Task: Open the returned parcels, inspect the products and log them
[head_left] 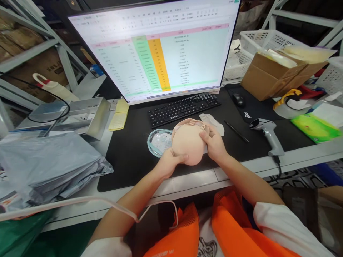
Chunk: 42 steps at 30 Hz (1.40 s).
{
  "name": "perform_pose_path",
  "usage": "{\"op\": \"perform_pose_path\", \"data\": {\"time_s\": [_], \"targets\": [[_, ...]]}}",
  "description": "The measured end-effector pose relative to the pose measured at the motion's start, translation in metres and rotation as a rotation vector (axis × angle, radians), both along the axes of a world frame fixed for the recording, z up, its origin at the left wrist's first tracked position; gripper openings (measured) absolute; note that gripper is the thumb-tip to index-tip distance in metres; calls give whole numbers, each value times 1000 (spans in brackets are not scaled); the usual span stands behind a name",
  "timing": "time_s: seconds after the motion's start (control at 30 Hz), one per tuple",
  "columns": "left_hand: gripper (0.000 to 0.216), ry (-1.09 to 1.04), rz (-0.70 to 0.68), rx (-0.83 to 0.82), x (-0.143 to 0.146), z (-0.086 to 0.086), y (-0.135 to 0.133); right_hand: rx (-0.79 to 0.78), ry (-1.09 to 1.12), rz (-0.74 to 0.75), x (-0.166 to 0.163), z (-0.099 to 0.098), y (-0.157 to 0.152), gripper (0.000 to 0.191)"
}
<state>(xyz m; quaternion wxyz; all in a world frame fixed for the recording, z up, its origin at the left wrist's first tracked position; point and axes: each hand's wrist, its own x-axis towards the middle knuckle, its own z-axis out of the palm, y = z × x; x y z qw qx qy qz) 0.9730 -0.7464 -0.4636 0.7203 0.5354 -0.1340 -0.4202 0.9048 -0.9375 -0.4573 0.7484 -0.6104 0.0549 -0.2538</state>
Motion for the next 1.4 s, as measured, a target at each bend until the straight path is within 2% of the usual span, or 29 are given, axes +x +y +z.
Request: {"op": "perform_pose_path", "data": {"time_s": [0.1, 0.17, 0.3, 0.4, 0.5, 0.6, 0.67, 0.93, 1.17, 1.27, 1.4], "targets": [[96, -24, -32, -80, -12, -1, -1, -82, 39, 65, -3, 4, 3, 50], [105, -75, -40, -127, -16, -1, 0, -60, 58, 93, -4, 7, 6, 49], [96, -121, -98, -136, -16, -6, 5, 15, 106, 111, -3, 10, 7, 44], [92, -142, -123, -90, -14, -6, 6, -53, 190, 0, -4, 12, 0, 49], [98, -196, -131, -76, -15, 10, 2, -175, 264, -126, -4, 14, -8, 51], [106, -255, -153, -158, -17, 32, -4, -239, 310, -125, -4, 15, -10, 48], [106, -236, -168, -193, -19, 38, -5, -240, 332, -105, -3, 16, -9, 48], [106, 23, -104, -57, -20, 10, 6, -183, 358, -53, -1, 14, -7, 45], [89, 167, -123, -111, -20, 14, 5, -169, 410, -32, -1, 11, -11, 54], [87, 154, -82, -113, -18, 14, 5, -120, 377, 39, -3, 13, -13, 60], [72, -45, 39, -31, -5, 6, 7, -101, 195, 264, -7, 25, -10, 62]]}}
